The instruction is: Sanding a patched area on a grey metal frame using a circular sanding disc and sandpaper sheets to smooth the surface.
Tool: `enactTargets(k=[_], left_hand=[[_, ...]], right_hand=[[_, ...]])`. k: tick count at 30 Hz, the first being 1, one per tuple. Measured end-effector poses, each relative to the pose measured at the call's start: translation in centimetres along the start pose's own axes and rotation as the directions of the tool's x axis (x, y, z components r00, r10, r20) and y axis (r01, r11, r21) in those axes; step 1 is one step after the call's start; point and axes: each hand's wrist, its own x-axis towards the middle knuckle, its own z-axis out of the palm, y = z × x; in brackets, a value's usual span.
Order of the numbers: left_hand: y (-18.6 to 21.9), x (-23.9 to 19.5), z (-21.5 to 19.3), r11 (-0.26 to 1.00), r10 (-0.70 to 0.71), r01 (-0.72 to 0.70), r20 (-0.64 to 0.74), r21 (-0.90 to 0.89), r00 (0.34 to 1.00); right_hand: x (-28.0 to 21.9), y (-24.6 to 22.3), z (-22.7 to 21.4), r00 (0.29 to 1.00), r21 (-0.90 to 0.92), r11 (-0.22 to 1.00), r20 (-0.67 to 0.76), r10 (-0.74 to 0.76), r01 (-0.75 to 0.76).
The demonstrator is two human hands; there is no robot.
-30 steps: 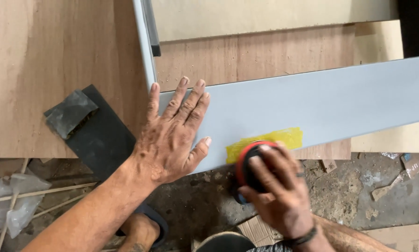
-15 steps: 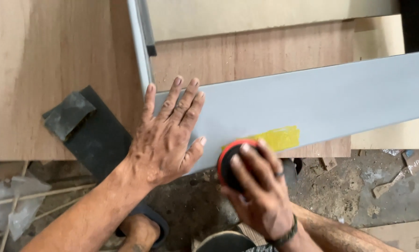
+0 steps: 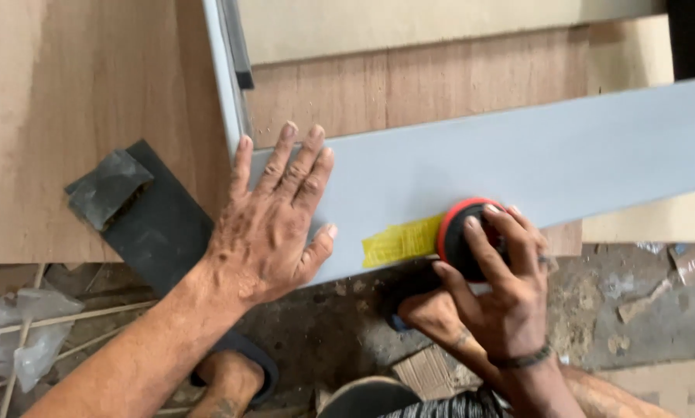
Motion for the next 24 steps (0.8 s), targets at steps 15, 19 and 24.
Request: enactTargets(k=[15, 19, 24], left_hand=[[0.0, 0.1, 0.3, 0.999, -0.006, 0.006, -0.001, 0.038, 1.0], [0.0, 0.2, 0.2, 0.999, 0.001, -0.001, -0.002, 0.034, 1.0], [0.0, 0.2, 0.2, 0.999, 0.012, -0.011, -0.022, 0.043, 1.0]], right_hand=[[-1.1, 5.1, -2.2, 0.999, -0.099, 0.994, 0.002, 0.053, -0.053], [-1.2, 4.8, -2.6, 0.996, -0.22, 0.973, 0.033, 0.078, -0.069], [-0.2, 6.1, -1.8, 0.996, -0.234, 0.969, 0.002, 0.084, -0.081]])
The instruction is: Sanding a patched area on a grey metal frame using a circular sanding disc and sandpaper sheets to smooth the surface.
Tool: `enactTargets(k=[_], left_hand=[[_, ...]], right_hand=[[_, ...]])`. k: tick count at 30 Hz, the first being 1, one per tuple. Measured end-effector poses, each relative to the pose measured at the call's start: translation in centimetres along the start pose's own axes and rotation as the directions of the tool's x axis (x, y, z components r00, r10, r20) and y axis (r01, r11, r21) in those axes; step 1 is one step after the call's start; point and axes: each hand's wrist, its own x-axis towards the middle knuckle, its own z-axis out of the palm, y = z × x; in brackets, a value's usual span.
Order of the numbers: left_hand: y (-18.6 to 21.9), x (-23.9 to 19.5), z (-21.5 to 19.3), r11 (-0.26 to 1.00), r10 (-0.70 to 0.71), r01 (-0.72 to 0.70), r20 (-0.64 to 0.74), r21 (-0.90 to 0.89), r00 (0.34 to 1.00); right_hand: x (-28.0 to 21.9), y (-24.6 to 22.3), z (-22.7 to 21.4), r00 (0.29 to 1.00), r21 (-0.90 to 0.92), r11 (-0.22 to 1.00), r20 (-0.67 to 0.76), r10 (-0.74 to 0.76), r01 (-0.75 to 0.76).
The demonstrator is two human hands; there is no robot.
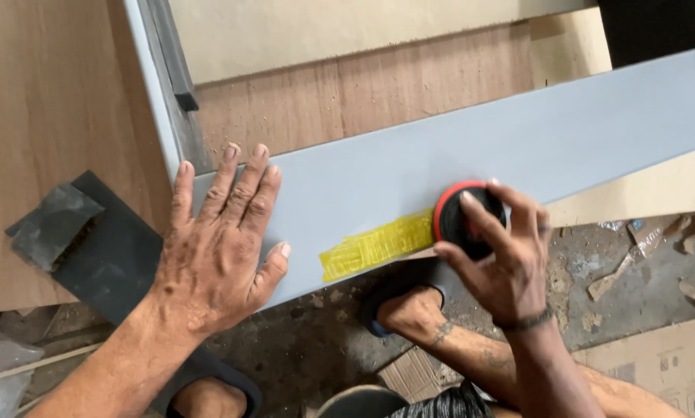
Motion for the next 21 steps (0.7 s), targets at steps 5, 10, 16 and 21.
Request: enactTargets(k=[5, 10, 16, 21], left_hand=[[-0.3, 0.1, 0.0, 1.0, 0.0, 0.0, 0.003, 0.006, 1.0], [-0.2, -0.1, 0.1, 1.0, -0.007, 0.007, 0.013, 0.008, 1.0], [-0.2, 0.1, 0.0, 1.0, -0.003, 0.003, 0.002, 0.015, 1.0], [-0.5, 0.1, 0.2, 0.999, -0.007, 0.006, 0.03, 0.034, 1.0]], right_hand=[[0.6, -1.5, 0.3, 1.0, 0.097, 0.995, -0.005, -0.007, 0.008], [0.8, -2.6, -0.1, 0.999, 0.093, 0.995, -0.022, 0.048, -0.045], [1.4, -0.9, 0.3, 0.999, 0.04, 0.999, -0.038, 0.014, -0.012], [0.0, -2.0, 0.2, 0.999, 0.041, 0.998, -0.014, -0.049, 0.05]])
